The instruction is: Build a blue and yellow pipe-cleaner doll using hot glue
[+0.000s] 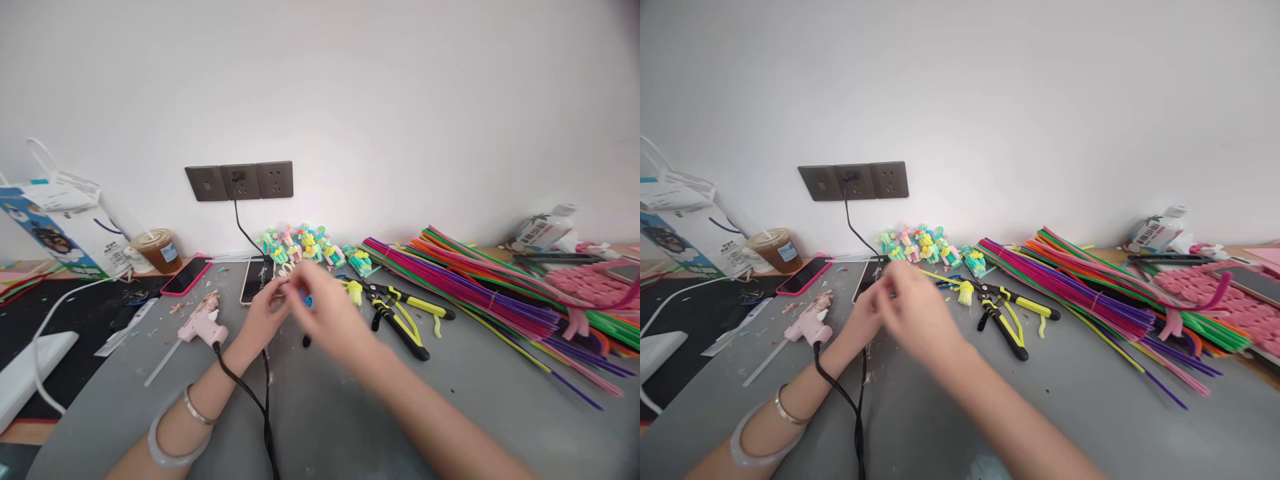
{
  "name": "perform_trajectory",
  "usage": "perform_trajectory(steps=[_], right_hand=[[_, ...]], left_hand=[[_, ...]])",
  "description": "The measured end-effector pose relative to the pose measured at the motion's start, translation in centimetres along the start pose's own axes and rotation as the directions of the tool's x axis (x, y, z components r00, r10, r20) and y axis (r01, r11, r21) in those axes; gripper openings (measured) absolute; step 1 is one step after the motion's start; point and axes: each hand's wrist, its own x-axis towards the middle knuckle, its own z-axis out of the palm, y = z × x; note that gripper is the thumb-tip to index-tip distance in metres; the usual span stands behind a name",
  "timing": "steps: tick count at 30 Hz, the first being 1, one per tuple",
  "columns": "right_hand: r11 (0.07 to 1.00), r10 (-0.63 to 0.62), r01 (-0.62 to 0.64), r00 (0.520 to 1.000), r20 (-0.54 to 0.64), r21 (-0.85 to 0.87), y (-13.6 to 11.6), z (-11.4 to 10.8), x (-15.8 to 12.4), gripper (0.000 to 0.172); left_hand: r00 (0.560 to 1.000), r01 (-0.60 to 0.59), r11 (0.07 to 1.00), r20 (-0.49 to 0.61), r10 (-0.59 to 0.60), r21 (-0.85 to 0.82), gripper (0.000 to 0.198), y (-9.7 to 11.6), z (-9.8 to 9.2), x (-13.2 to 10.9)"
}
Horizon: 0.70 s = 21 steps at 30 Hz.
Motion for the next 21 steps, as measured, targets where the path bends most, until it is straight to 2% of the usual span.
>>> perform_trajectory(steps=[2, 5, 7, 10, 14, 17, 21], right_hand=[[0.995, 0.084, -0.078, 0.992, -0.096, 0.064, 3.7, -2.6, -0.3, 0.013], [0.950, 0.242, -0.234, 0.970, -0.011, 0.208, 7.8, -4.2, -1.0, 0.018], [0.929, 0.252, -0.266, 0.964, 0.088, 0.258, 8.8, -4.1, -1.5, 0.019], [0.966, 0.104, -0.134, 0.985, 0.140, 0.222, 8.2, -3.4, -2.0, 0.012], [0.980, -0.112, 0.094, 0.989, 0.093, 0.177, 7.0, -3.1, -2.3, 0.013], [0.965, -0.218, 0.211, 0.975, 0.030, 0.159, 6.9, -3.1, -2.5, 0.010], [0.951, -0.296, 0.292, 0.955, 0.023, 0.105, 7.0, -3.0, -2.8, 0.012]], left_hand=[[0.992, 0.046, 0.991, 0.126, -0.030, -0.123, 0.032, 0.1, -0.3, 0.2], [0.985, 0.131, 0.956, 0.147, -0.094, -0.263, 0.043, 0.2, -0.6, 0.3], [0.982, 0.168, 0.932, 0.133, -0.131, -0.322, 0.046, 0.1, -0.6, 0.3], [0.969, 0.240, 0.873, 0.156, -0.191, -0.424, 0.042, 0.2, -0.6, 0.3], [0.943, 0.331, 0.783, 0.207, -0.259, -0.527, 0.038, 0.9, -0.8, 0.4], [0.925, 0.380, 0.745, 0.234, -0.300, -0.548, 0.038, 1.4, -0.9, 0.4], [0.910, 0.415, 0.714, 0.261, -0.323, -0.564, 0.037, 1.5, -0.9, 0.3]])
